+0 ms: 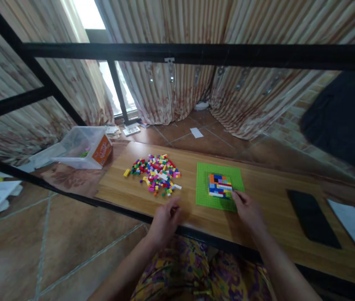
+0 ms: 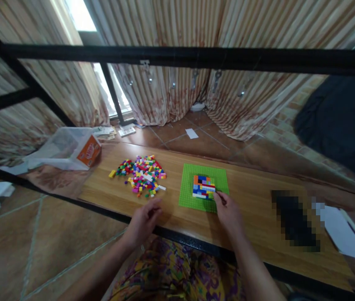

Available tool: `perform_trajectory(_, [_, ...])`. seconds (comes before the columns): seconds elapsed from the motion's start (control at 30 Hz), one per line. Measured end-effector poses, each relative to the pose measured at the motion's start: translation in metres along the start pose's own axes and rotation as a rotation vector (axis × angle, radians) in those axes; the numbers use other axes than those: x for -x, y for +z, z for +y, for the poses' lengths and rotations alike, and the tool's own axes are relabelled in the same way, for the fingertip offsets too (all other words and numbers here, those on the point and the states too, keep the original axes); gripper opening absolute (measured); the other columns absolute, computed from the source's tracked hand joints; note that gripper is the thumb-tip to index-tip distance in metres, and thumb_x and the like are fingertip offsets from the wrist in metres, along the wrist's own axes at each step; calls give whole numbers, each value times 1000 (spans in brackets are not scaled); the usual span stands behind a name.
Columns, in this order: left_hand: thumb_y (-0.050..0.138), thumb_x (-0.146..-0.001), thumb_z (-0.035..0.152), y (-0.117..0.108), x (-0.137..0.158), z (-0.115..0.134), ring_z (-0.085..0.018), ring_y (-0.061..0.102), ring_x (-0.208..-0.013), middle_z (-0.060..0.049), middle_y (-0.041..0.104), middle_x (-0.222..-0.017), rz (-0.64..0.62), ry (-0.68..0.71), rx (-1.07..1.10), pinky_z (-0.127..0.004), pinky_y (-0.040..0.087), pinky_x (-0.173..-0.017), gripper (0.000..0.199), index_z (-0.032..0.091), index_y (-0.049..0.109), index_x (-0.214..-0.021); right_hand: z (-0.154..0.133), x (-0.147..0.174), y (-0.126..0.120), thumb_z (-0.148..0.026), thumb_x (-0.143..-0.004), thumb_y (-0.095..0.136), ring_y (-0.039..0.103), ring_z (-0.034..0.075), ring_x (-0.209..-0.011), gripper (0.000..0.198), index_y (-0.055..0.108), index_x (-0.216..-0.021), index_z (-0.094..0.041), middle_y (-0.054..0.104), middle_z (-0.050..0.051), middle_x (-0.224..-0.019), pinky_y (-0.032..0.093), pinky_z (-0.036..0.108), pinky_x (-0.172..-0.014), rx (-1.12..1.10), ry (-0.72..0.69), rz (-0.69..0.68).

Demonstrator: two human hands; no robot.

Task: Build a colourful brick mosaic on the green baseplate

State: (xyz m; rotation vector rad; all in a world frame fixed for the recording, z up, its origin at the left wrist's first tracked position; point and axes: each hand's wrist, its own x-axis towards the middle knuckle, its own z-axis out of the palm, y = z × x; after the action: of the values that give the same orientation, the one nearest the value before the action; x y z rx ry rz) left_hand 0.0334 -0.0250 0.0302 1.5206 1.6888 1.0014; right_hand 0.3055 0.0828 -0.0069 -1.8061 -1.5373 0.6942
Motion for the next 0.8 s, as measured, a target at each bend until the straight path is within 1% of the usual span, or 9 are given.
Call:
perform_trajectory(0.1, [49, -85, 20, -27, -8, -13, -14, 61, -69, -3, 68, -84, 114, -36, -57, -25, 47, -67, 26, 17, 61, -108, 2, 3, -1, -58, -78, 52, 68, 27, -85, 47, 73, -96, -20, 74, 12, -93, 51, 39, -74, 30, -22, 17])
perform_trajectory(0.17, [50, -85, 22, -38, -15, -23, -13, 60, -64, -2, 66, -82, 189, -72, -102, -24, 47, -64, 25, 17, 62, -107, 2, 4, 0, -58, -78, 50, 68, 28, -87, 49, 73, -98, -19, 74, 13, -95, 51, 40, -76, 56, -21, 10])
perform_trajectory(0.27, [52, -84, 24, -47, -27, -37, -13, 59, -64, -4, 66, -87, 315, -113, -172, -25, 49, -64, 29, 16, 61, -111, 1, 6, 1, -59, -77, 49, 67, 29, -90, 52, 72, -100, -18, 73, 14, -98, 51, 41, -78, 72, -5, -3])
perform_trajectory(0.4, [55, -83, 26, -59, -38, -53, -14, 60, -67, -5, 66, -92, 418, -139, -263, -28, 50, -67, 35, 16, 61, -115, 3, 14, 0, -60, -77, 48, 67, 31, -90, 52, 72, -99, -19, 73, 14, -100, 51, 43, -79, 89, -9, 23])
perform_trajectory(0.5, [54, -82, 26, -83, -44, -67, -15, 60, -68, -7, 65, -94, 526, -223, -325, -30, 51, -70, 37, 14, 60, -117, 6, 20, -3, -59, -78, 47, 67, 31, -92, 49, 72, -99, -23, 73, 12, -101, 51, 43, -78, 86, -23, 51])
perform_trajectory(0.6, [52, -82, 23, -114, -54, -81, -19, 62, -80, -11, 65, -100, 626, -345, -437, -33, 50, -77, 39, 10, 58, -118, 7, 23, -4, -57, -79, 46, 66, 32, -95, 45, 71, -99, -26, 72, 10, -104, 51, 43, -79, 79, -13, 42])
perform_trajectory(0.67, [53, -81, 23, -131, -63, -87, -21, 62, -88, -13, 64, -104, 620, -386, -523, -33, 49, -82, 41, 10, 58, -119, 7, 23, -4, -57, -79, 47, 66, 32, -96, 44, 71, -100, -26, 72, 9, -104, 51, 43, -79, 79, 11, 36])
perform_trajectory(0.73, [55, -81, 26, -141, -74, -90, -22, 61, -93, -12, 65, -105, 543, -390, -591, -33, 48, -84, 39, 12, 60, -116, 6, 24, -2, -56, -79, 48, 66, 32, -98, 44, 71, -101, -25, 72, 9, -105, 51, 44, -80, 68, 21, 47])
perform_trajectory(0.8, [56, -81, 30, -145, -84, -91, -24, 61, -95, -12, 65, -107, 476, -378, -624, -34, 47, -84, 34, 14, 63, -110, 5, 25, 0, -55, -80, 48, 65, 31, -98, 43, 71, -101, -25, 72, 10, -105, 51, 44, -82, 48, 17, 74])
